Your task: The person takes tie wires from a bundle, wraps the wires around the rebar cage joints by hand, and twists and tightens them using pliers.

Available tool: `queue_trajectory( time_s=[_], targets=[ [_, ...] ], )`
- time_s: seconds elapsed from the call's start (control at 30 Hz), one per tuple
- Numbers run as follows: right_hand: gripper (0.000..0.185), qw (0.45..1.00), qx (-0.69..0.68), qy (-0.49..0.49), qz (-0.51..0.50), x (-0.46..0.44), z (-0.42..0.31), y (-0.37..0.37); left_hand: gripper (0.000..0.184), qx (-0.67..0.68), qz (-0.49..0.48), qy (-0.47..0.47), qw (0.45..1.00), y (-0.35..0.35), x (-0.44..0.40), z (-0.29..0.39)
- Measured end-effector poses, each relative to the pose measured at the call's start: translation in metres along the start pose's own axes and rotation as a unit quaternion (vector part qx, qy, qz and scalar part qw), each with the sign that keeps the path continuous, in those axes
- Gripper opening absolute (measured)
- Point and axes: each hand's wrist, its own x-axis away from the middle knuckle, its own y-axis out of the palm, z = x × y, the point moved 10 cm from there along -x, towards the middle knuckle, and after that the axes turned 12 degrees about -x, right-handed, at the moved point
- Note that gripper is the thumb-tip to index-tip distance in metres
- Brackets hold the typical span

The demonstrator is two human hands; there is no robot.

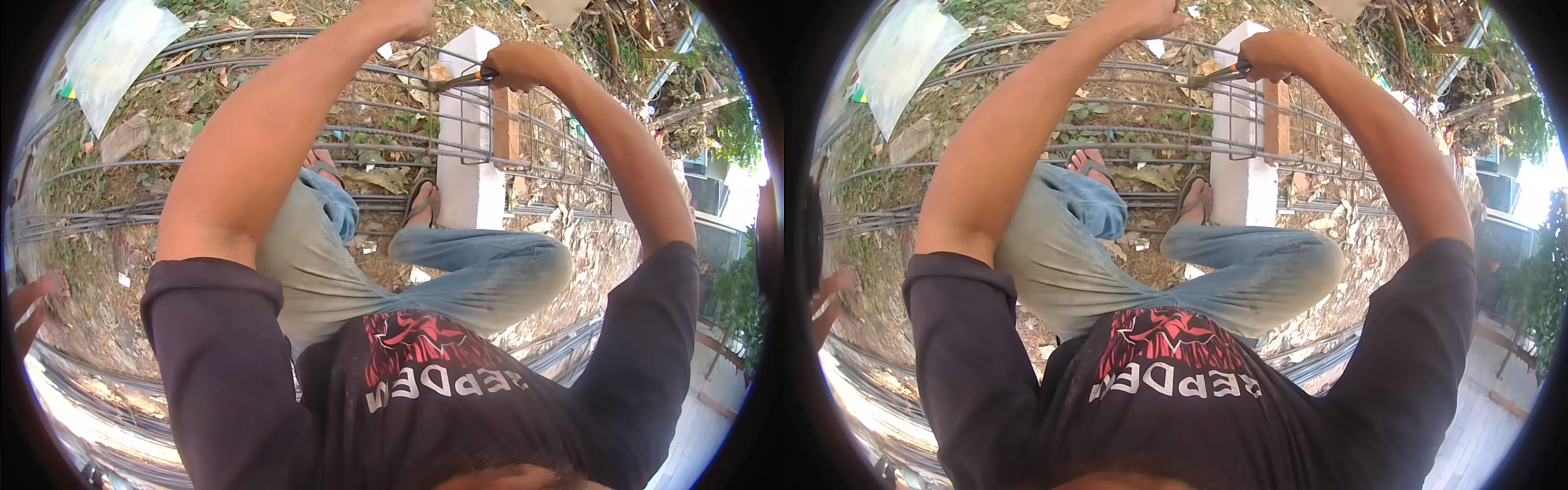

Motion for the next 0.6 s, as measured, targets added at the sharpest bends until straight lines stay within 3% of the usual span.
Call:
queue_trajectory(
  time_s=[0.23, 0.3, 0.37, 0.53, 0.6],
  targets=[
    [0.046, 0.981, 0.126, -0.072, 0.128, 0.027, -0.022, -0.015, 0.042, -0.014, -0.037, 0.008, 0.999, 0.012, -0.008, -0.002],
    [0.050, 0.990, 0.022, -0.033, 0.136, 0.004, 0.028, 0.026, 0.042, -0.011, -0.052, 0.007, 0.999, 0.008, -0.004, -0.003],
    [0.050, 0.990, -0.027, 0.009, 0.140, 0.018, 0.029, 0.040, 0.042, -0.003, -0.042, 0.004, 0.999, 0.001, 0.002, -0.002],
    [0.026, 0.958, 0.092, -0.078, 0.261, 0.040, -0.007, 0.009, 0.043, -0.006, -0.027, -0.008, 1.000, -0.009, 0.008, 0.000],
    [0.029, 0.889, 0.198, -0.234, 0.341, 0.050, -0.038, -0.005, 0.044, -0.014, -0.034, 0.001, 0.999, -0.002, 0.005, 0.003]
  ],
)
